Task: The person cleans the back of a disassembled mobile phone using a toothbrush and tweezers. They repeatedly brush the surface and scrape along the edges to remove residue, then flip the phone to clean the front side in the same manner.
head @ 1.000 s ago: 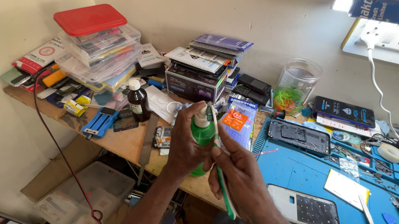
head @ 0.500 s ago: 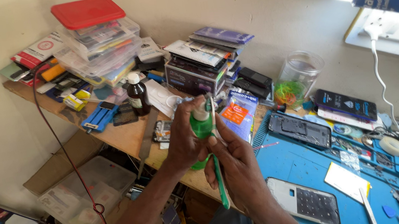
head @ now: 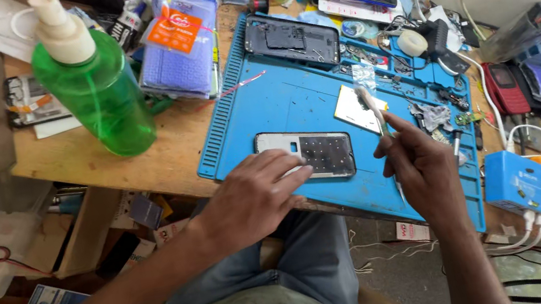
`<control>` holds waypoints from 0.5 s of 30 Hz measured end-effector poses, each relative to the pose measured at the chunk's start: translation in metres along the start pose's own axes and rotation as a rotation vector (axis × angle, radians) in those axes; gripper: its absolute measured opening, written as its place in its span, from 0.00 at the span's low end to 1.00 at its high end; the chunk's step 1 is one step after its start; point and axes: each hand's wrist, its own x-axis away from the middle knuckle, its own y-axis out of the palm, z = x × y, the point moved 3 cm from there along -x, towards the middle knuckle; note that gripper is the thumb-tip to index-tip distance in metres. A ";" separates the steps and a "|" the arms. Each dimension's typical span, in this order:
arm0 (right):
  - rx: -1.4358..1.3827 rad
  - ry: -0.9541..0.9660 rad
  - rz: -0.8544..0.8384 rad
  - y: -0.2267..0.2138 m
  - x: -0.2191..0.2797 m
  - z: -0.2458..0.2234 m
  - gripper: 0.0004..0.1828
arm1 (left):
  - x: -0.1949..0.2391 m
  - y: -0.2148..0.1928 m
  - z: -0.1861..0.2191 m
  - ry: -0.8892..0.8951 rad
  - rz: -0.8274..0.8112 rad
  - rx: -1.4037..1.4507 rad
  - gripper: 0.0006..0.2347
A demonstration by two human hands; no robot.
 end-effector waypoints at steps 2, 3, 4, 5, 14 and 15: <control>0.079 0.023 0.013 -0.006 0.000 0.015 0.20 | -0.017 0.014 -0.007 0.014 -0.069 -0.036 0.17; 0.068 0.059 0.006 -0.005 0.002 0.022 0.20 | -0.024 0.017 -0.008 0.030 -0.101 -0.067 0.17; 0.057 0.094 0.000 -0.007 0.004 0.028 0.20 | -0.030 0.019 -0.008 0.047 -0.132 -0.099 0.17; 0.065 0.085 -0.015 -0.007 0.005 0.031 0.20 | -0.035 0.019 -0.007 0.069 -0.162 -0.147 0.17; 0.201 -0.001 -0.084 -0.016 -0.003 0.000 0.25 | -0.041 0.006 -0.011 0.346 -0.250 -0.371 0.17; 0.283 -0.020 -0.099 -0.017 -0.001 -0.003 0.24 | -0.037 0.001 -0.012 0.375 -0.247 -0.343 0.17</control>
